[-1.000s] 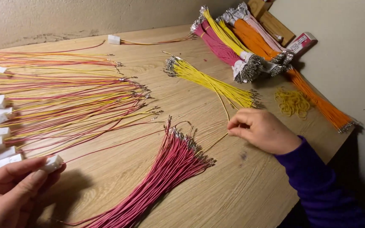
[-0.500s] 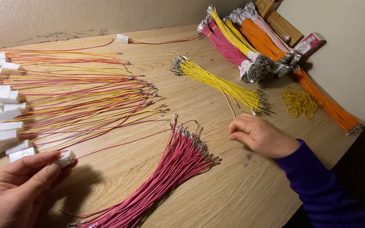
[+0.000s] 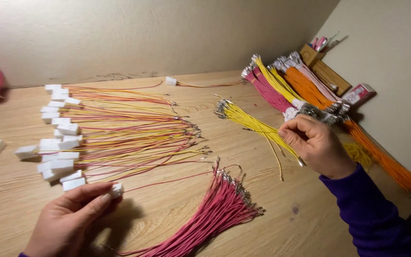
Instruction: Assembling small electrical wire connectors by manually inserting wires into plastic housings.
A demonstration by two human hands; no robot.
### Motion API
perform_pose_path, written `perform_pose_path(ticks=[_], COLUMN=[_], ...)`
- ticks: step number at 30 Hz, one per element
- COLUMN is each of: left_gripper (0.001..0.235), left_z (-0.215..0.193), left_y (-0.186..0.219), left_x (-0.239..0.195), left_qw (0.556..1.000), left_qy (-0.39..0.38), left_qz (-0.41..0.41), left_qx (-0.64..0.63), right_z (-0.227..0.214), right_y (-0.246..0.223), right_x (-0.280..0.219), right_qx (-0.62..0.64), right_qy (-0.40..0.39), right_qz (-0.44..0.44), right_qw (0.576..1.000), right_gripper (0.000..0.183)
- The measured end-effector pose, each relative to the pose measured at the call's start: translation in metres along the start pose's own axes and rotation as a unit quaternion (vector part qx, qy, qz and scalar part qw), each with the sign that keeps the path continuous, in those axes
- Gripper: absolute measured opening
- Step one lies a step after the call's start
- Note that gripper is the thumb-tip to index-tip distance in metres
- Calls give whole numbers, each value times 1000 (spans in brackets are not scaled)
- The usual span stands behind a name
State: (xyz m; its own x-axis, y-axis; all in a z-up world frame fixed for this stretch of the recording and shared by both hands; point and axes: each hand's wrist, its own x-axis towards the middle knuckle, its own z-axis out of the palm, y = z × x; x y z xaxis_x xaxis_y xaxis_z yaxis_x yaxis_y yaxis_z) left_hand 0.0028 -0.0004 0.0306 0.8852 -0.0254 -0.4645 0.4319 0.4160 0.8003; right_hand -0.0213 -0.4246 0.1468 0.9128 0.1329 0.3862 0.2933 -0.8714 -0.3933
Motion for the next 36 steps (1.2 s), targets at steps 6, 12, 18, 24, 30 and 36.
perform_pose_path(ticks=[6, 12, 18, 24, 30, 36], left_gripper=[29, 21, 25, 23, 24, 25], left_z=[-18, -24, -21, -22, -21, -22], left_y=[-17, -24, -8, -10, -7, -8], left_x=[23, 31, 18, 21, 17, 18], left_qw=[997, 984, 988, 988, 990, 989], left_qy=[-66, -130, -116, -111, -108, -112], left_qz=[33, 103, 79, 84, 78, 83], left_qx=[-39, -69, -65, -66, -38, -48], right_z=[25, 93, 148, 163, 165, 165], right_y=[-74, -143, -160, -157, -157, -156], right_x=[41, 63, 67, 61, 59, 57], right_qx=[-10, 53, 100, 128, 118, 107], right_qy=[-54, -148, -169, -161, -125, -106], right_qz=[-115, -161, -183, -162, -176, -179], right_qw=[992, 974, 963, 965, 969, 972], right_gripper=[11, 11, 11, 9, 8, 6])
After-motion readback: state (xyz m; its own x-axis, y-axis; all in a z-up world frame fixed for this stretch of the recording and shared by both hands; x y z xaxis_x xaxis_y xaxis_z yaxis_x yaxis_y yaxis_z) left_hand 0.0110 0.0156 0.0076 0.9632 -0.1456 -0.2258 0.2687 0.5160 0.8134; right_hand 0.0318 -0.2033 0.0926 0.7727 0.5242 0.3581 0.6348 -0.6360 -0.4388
